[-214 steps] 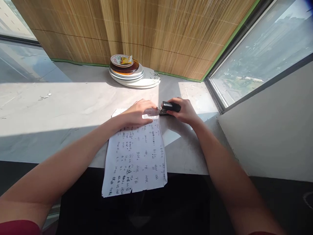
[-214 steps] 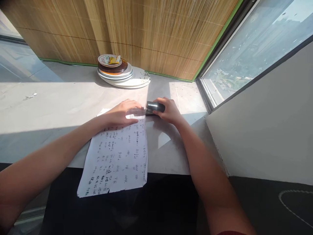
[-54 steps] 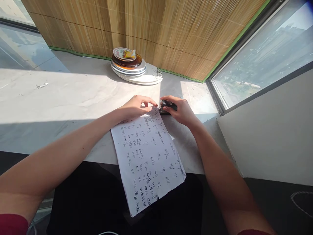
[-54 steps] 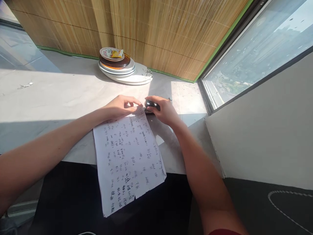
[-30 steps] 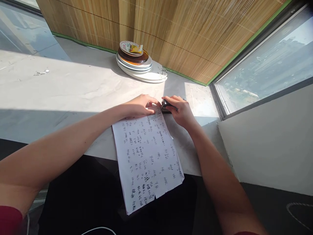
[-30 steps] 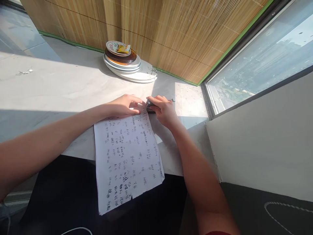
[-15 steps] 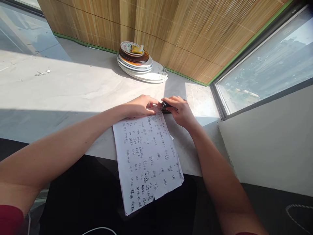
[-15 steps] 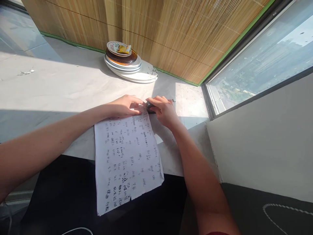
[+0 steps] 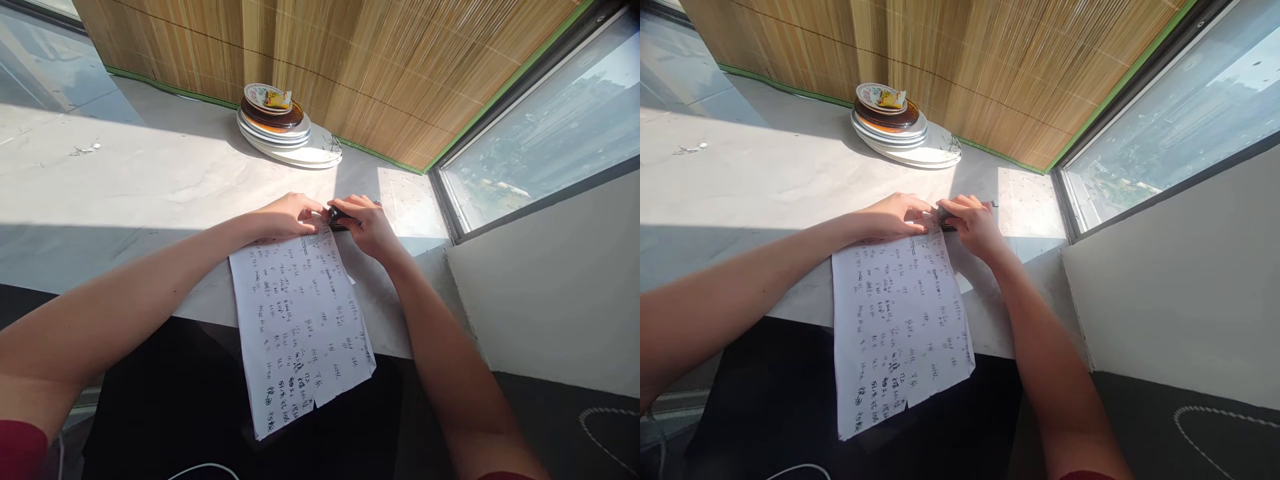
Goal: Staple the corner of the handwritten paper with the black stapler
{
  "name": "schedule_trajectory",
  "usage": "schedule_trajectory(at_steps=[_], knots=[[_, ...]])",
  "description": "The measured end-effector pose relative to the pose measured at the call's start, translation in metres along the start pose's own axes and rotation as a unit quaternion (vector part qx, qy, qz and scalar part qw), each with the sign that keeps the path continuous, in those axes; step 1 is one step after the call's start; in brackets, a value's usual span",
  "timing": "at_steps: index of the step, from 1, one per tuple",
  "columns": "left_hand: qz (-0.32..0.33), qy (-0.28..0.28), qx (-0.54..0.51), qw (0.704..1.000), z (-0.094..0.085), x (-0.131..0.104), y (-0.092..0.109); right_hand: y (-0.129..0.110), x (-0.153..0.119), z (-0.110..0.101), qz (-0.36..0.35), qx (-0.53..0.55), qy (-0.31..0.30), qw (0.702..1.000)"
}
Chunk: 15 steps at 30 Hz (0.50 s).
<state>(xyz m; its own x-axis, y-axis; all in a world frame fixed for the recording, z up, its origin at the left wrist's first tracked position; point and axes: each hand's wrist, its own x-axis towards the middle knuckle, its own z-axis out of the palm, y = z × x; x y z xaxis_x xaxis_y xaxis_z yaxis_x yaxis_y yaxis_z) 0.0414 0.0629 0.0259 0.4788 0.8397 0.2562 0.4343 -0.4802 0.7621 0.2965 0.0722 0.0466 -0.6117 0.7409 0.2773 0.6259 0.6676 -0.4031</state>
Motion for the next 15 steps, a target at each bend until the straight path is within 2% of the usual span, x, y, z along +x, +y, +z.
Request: schedule_trajectory(at_steps=[3,15], knots=[[-0.012,-0.068,-0.020,0.997,-0.0047,0.0013,0.0031,0.0003,0.0003,0.0001,-0.001,0.002,0.000,1.000],[-0.011,-0.075,-0.032,0.997,-0.0066,0.0005,0.0074,-0.0023,0.0001,-0.0004,0.001,-0.005,-0.006,1.000]])
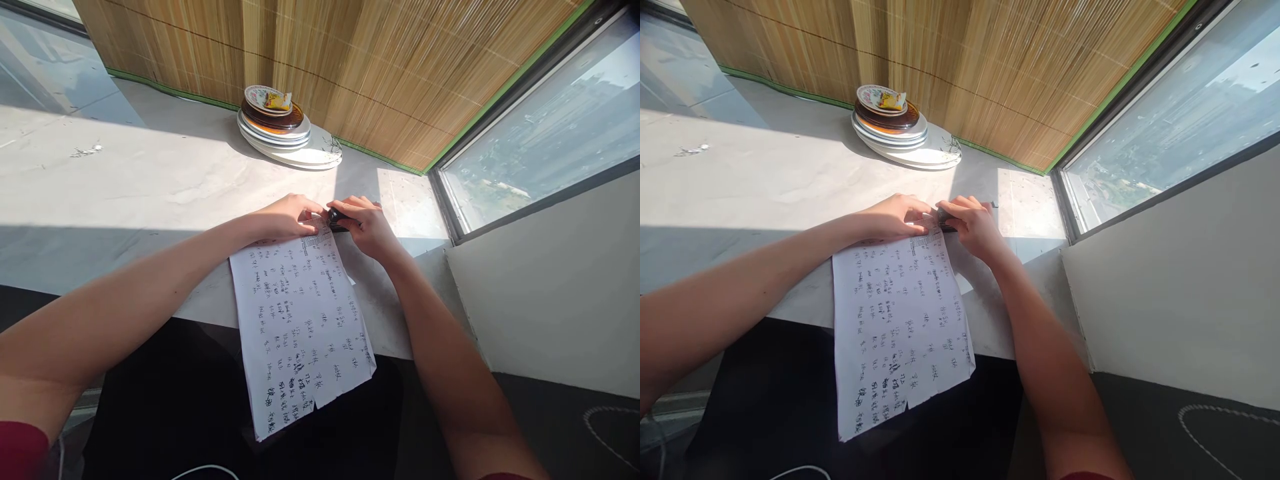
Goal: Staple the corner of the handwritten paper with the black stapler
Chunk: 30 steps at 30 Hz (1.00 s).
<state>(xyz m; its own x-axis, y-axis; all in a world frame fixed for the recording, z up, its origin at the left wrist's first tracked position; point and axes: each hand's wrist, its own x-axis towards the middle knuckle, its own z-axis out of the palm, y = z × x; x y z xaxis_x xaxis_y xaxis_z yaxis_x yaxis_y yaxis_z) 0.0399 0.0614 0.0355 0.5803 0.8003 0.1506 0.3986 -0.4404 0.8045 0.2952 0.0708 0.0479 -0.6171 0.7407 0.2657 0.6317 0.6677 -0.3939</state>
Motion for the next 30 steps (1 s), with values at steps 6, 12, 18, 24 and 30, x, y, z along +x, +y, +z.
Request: schedule_trajectory(at_steps=[6,12,18,24,30], knots=[[-0.015,-0.012,-0.001,1.000,-0.002,0.000,0.003,-0.002,0.000,0.000,-0.003,-0.002,0.001,1.000],[-0.042,-0.015,-0.018,0.999,-0.002,-0.003,0.010,-0.006,0.000,0.001,-0.013,-0.023,0.001,1.000],[-0.083,0.028,-0.057,0.995,0.001,-0.001,0.003,-0.004,0.001,0.007,-0.022,-0.067,-0.003,0.998],[-0.091,0.093,-0.094,0.987,0.003,0.002,-0.016,-0.008,-0.002,0.013,-0.037,-0.120,0.001,0.992],[-0.053,0.100,-0.043,0.993,0.004,0.001,-0.018,0.007,0.000,0.005,-0.001,-0.098,0.052,0.994]])
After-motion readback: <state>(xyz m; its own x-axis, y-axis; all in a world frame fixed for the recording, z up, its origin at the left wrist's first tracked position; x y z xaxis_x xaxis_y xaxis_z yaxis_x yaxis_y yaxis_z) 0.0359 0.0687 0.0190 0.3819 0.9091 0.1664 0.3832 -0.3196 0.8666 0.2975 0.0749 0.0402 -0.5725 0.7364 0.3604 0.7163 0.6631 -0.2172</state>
